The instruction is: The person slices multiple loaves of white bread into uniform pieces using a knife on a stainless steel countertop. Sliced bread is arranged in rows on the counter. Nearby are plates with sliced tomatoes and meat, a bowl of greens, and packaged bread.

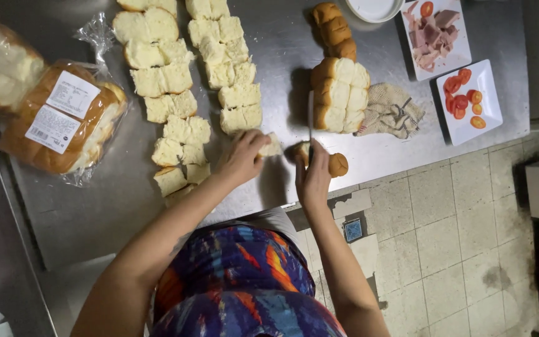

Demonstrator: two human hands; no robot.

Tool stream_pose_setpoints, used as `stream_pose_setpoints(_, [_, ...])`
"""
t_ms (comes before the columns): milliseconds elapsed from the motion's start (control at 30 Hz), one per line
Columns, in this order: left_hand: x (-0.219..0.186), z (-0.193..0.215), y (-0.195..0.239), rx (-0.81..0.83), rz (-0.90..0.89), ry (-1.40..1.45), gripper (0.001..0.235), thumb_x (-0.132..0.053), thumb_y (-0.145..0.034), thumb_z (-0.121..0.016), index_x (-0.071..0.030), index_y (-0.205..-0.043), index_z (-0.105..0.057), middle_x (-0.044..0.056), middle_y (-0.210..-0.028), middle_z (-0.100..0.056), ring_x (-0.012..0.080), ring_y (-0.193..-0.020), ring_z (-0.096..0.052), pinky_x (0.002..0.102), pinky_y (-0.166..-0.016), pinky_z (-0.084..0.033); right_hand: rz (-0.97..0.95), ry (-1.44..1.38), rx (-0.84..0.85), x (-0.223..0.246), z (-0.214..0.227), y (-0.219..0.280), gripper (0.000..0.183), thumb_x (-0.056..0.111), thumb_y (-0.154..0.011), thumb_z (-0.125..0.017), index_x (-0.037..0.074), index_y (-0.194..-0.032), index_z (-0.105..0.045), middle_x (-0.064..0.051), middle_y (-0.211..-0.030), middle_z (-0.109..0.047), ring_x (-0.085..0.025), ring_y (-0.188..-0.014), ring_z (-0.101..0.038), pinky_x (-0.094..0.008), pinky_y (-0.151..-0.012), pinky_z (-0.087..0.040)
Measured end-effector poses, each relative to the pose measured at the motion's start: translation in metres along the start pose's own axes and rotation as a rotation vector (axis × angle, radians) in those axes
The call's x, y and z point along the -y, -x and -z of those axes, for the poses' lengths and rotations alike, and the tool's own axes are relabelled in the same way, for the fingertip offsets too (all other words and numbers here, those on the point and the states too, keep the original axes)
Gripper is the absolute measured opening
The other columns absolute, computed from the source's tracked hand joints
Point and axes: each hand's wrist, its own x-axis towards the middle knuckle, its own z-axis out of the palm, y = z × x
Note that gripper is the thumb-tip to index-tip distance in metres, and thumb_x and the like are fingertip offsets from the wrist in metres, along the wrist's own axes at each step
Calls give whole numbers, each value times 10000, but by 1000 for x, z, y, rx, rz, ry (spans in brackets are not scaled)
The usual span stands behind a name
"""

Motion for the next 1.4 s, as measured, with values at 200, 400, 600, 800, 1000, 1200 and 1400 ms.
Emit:
stream_pose_setpoints(200, [-3,-10,14,-94,-86,-125,318,-135,-811,-769,-145,-1096,-629,39,-1104,-566,269,-1094,-611,333,-801,-624,-71,174,493,19,16,58,442,258,-1037,-421,173,-1470,-410,-190,-1127,-722,-466,-893,-723,-594,-793,-566])
stream_pose_setpoints(400, [2,-30,21,-173,-128,-181,295,-74,-778,-774,-107,-1019,-607,49,-1027,-572,264,-1060,-620,322,-793,-629,-63,113,585,12,-17,59,288,253,-1040,-368,168,-1309,-423,-233,-898,-721,-503,-788,-714,-610,-709,-557])
stream_pose_setpoints(600, [11,-36,22,-115,-119,-221,336,-118,-770,-788,-176,-1048,-608,10,-1003,-577,216,-1068,-608,294,-799,-623,-46,96,621,9,-12,71,286,250,-1009,-388,137,-1270,-421,-244,-829,-701,-510,-740,-712,-616,-671,-549])
stream_pose_setpoints(800, [8,-33,25,-90,-101,-166,273,-88,-792,-758,-148,-1018,-617,28,-983,-586,230,-1043,-622,320,-778,-624,-28,128,702,-6,-27,66,261,164,-993,-373,97,-1239,-426,-259,-820,-702,-488,-752,-726,-591,-680,-571])
stream_pose_setpoints(1000, [13,-8,40,-155,-161,-168,213,-165,-872,-723,-191,-1075,-664,13,-1023,-628,225,-1115,-615,321,-845,-605,-21,64,715,0,-14,62,278,224,-1035,-351,130,-1287,-423,-258,-857,-709,-496,-809,-724,-604,-733,-564])
stream_pose_setpoints(1200, [42,-7,52,-316,-167,-240,141,-175,-940,-716,-154,-1078,-704,61,-1121,-638,263,-1049,-610,361,-886,-545,-72,-17,640,8,-12,49,291,224,-1044,-383,127,-1313,-438,-255,-918,-720,-494,-851,-720,-611,-769,-565])
stream_pose_setpoints(1400, [13,19,38,-354,-94,-273,398,-203,-792,-876,-95,-1101,-650,94,-1154,-563,311,-1064,-560,426,-884,-535,-106,-138,541,6,11,38,349,190,-1030,-431,106,-1368,-433,-267,-976,-715,-523,-898,-704,-645,-800,-550])
